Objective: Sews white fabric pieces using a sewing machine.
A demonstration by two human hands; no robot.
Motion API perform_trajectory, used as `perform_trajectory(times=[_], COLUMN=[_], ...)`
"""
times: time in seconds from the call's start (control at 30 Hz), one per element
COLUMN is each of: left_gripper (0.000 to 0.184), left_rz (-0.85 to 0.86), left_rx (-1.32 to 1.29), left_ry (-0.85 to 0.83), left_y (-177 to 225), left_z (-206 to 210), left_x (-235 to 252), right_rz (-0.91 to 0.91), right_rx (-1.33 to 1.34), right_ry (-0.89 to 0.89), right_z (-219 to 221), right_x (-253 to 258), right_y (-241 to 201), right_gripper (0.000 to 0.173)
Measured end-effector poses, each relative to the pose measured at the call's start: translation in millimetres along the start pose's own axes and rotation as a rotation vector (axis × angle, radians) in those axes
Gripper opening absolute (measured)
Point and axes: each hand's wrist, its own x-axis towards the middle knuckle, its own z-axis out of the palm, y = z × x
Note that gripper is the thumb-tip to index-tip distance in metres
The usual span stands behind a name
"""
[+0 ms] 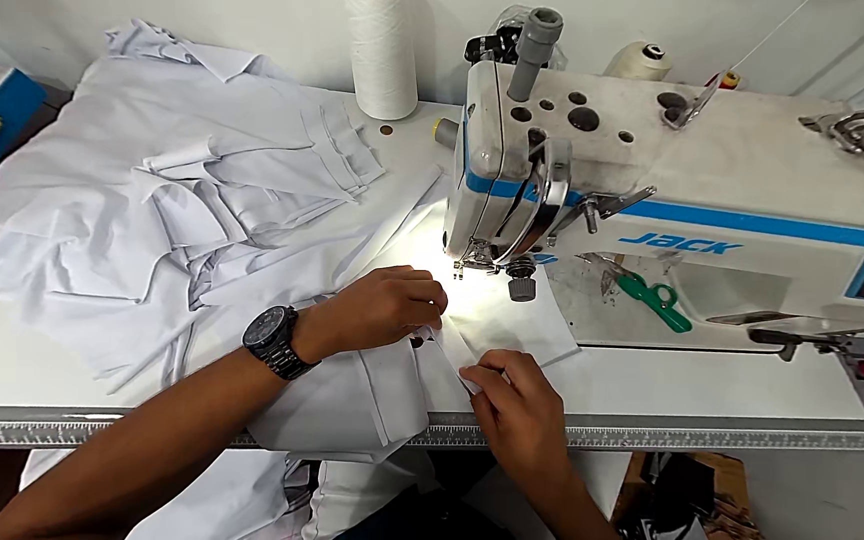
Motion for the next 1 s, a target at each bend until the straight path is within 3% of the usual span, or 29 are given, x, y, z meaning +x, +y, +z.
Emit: perform_trajectory(times=[0.37, 0.47, 0.6, 1.0], left_gripper=[0.022, 0.025, 0.041, 0.038], left_rz=[0.027, -0.067, -0.266, -0.132], left_rx=[0.062, 0.125, 0.146, 0.133], left_ry=[-0.088, -0.113, -0.143, -0.073], left_y=[8, 26, 37, -43], left_z=[-6, -10, 0, -9], left_x=[-3, -19, -47, 9], right_rz=[-0.089, -0.155, -0.195, 0.108], right_rx=[-0.01, -0.004, -0.051, -0.254], right_ry=[-0.072, -0.18, -0.298, -0.234], right_z=[-3, -13, -20, 9], right_x=[0, -3, -11, 28], right_y=[3, 9, 12, -6], right_gripper=[0.021, 0.026, 0.044, 0.057])
